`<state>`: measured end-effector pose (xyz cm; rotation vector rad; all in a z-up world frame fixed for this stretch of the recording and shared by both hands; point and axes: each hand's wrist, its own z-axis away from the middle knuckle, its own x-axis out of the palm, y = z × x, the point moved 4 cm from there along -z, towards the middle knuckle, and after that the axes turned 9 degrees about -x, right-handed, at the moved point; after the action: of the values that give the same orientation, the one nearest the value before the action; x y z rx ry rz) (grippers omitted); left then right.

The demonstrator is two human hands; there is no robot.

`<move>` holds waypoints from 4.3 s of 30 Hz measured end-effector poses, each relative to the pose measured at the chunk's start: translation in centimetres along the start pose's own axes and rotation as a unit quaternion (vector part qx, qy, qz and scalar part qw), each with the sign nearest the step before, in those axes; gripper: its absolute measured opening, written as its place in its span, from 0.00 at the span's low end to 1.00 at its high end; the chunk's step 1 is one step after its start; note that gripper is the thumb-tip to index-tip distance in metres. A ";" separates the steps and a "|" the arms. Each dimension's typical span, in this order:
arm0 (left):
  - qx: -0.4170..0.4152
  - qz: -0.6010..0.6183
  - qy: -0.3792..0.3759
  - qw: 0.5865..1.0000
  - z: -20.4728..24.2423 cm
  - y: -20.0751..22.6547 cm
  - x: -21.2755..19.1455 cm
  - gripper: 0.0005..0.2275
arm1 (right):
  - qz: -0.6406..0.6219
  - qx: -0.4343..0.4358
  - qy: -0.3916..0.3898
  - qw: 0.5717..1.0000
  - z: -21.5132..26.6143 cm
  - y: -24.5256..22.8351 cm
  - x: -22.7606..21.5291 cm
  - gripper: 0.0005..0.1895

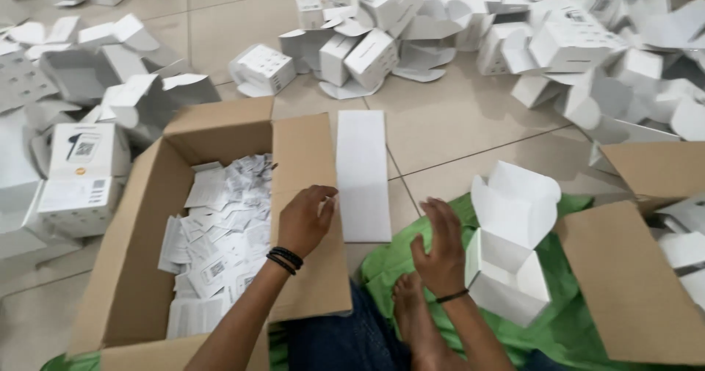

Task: The person packs items and instructional labels into small white cardboard boxes for a product.

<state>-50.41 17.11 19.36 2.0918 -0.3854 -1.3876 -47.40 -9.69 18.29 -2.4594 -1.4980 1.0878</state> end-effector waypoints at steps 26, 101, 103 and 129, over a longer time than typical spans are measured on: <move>-0.238 -0.333 -0.396 0.822 8.7 -26.5 -0.4 0.13 | -0.140 -0.202 -0.395 0.885 -2.1 -20.0 25.0 0.11; -0.031 0.231 0.065 0.970 4.5 3.8 -0.1 0.05 | -0.716 0.380 0.072 0.581 6.3 3.7 3.2 0.17; -0.088 0.293 -0.007 0.952 3.9 4.5 3.0 0.07 | -0.690 0.390 0.091 0.603 8.0 6.4 0.5 0.17; -0.134 0.323 0.133 0.927 0.1 2.2 -2.6 0.09 | -0.515 0.474 0.057 0.712 12.4 8.4 -8.7 0.24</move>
<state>-51.44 16.76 22.60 1.6739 -0.6563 -0.7109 -50.86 -24.71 10.37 -0.7472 -1.3582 0.9691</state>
